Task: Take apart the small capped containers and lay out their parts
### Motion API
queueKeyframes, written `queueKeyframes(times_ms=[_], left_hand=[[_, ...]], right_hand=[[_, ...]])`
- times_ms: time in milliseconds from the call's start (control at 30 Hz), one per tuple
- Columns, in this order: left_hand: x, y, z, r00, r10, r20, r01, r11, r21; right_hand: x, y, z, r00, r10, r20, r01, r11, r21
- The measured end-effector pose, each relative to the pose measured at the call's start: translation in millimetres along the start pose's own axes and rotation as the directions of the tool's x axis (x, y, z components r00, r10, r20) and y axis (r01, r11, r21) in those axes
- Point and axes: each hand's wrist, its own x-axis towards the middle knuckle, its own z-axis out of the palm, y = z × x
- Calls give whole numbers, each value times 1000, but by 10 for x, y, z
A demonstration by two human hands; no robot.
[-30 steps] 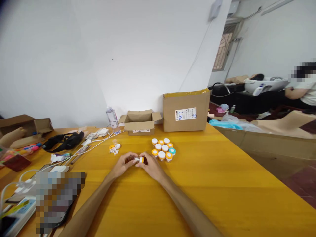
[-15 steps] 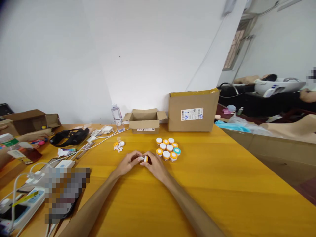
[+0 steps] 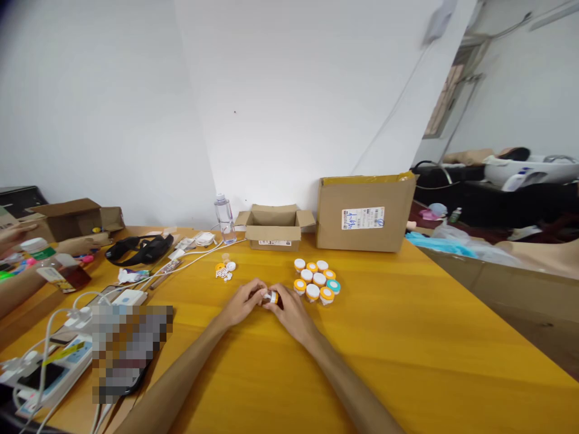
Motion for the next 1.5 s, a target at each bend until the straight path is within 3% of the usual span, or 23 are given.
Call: queueKeyframes(times_ms=[300,633,933,1167,1333,1500], left_hand=[[30,-58,22,996,-28,-90,44,983,178],[-21,-2,-21,1000,0,-3,0,998,62],[-32,-4,-26,1000,13,2,-13,992,128],[-46,43,-22,996,45,-79,-26,975,222],[-61,31,-25,998,-7,-64,22,971,240],[-66,49,-35,999,12,-43,-2,973,232]], right_hand=[[17,52,23,1000,6,24,-6,1000,12],[27,39,7,1000,-18,-23,18,1000,7],[38,46,10,999,-50,0,50,999,-21],[56,49,58,999,-34,-1,34,999,-23],[60,59,102,1000,-20,-11,20,1000,-22],[70,73,123,1000,-19,-19,18,999,-26]])
